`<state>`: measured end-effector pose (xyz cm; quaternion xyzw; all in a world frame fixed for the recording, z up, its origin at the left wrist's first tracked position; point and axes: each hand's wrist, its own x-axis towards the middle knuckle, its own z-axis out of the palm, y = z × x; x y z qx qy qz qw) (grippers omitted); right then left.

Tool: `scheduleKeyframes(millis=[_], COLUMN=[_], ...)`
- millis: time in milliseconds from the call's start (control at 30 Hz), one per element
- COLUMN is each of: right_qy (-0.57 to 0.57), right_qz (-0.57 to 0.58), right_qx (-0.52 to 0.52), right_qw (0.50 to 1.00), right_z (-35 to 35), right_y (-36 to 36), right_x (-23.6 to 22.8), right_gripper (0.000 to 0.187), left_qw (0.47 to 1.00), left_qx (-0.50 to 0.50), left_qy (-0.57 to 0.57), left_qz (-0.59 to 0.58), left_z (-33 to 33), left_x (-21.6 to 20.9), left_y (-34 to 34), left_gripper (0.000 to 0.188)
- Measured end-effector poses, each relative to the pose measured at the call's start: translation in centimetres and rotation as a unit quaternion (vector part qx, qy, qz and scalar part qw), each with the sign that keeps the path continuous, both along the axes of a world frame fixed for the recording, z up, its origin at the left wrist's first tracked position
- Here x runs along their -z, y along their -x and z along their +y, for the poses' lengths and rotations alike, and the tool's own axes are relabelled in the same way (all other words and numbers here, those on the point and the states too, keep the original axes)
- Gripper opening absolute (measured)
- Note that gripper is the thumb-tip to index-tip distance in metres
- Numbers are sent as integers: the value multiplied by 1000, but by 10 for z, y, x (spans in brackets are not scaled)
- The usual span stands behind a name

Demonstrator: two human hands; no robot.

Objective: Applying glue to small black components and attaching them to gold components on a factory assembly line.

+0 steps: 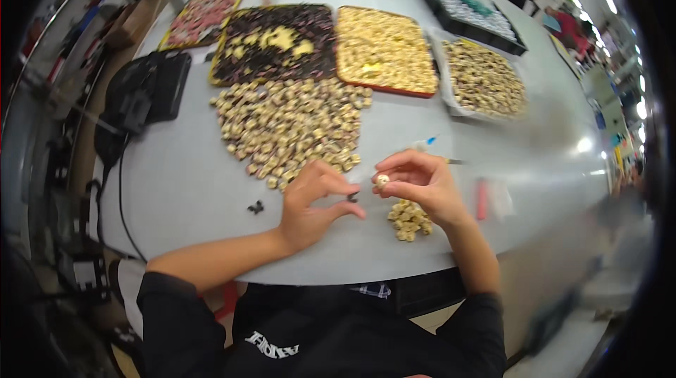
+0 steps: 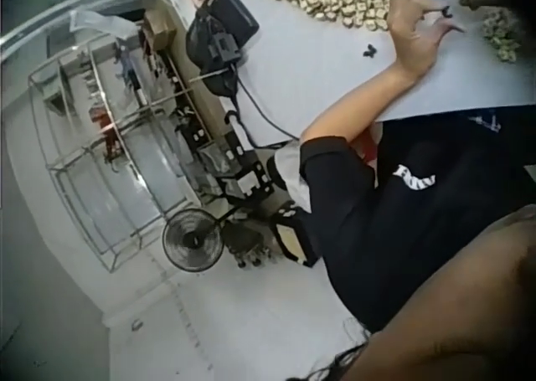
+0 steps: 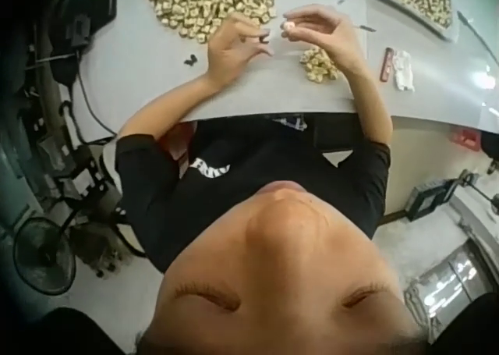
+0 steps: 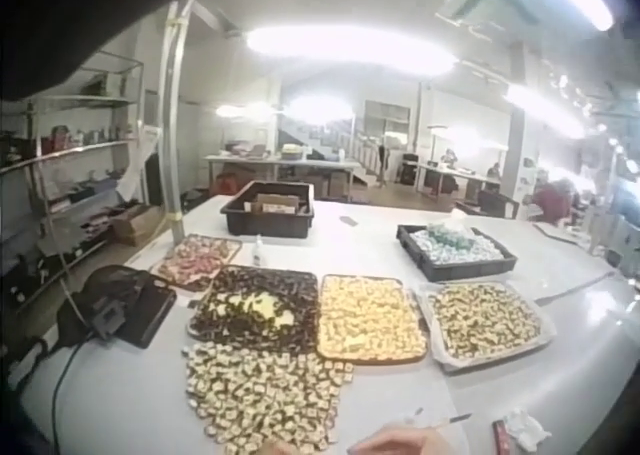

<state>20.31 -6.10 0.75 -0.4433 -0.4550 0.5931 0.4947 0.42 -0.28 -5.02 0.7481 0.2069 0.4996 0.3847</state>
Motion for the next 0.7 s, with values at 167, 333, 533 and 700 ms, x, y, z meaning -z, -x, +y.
scheduleKeyframes(millis=[167, 333, 533, 700], right_qy=[73, 70, 73, 62], right_qz=[12, 11, -2, 21], right_qx=[-4, -2, -11, -21], right_qw=[997, 997, 997, 998], right_z=[4, 1, 0, 2], right_y=[6, 16, 15, 16], right_x=[9, 7, 8, 14], right_gripper=[34, 33, 27, 19], left_qw=[999, 999, 999, 998], left_qx=[17, 25, 26, 43], left_qy=[-29, -21, 14, 31], left_qz=[-30, -27, -32, -47], left_z=[4, 1, -1, 0], left_x=[1, 2, 0, 3], left_y=[-3, 0, -3, -4], left_gripper=[35, 36, 33, 33])
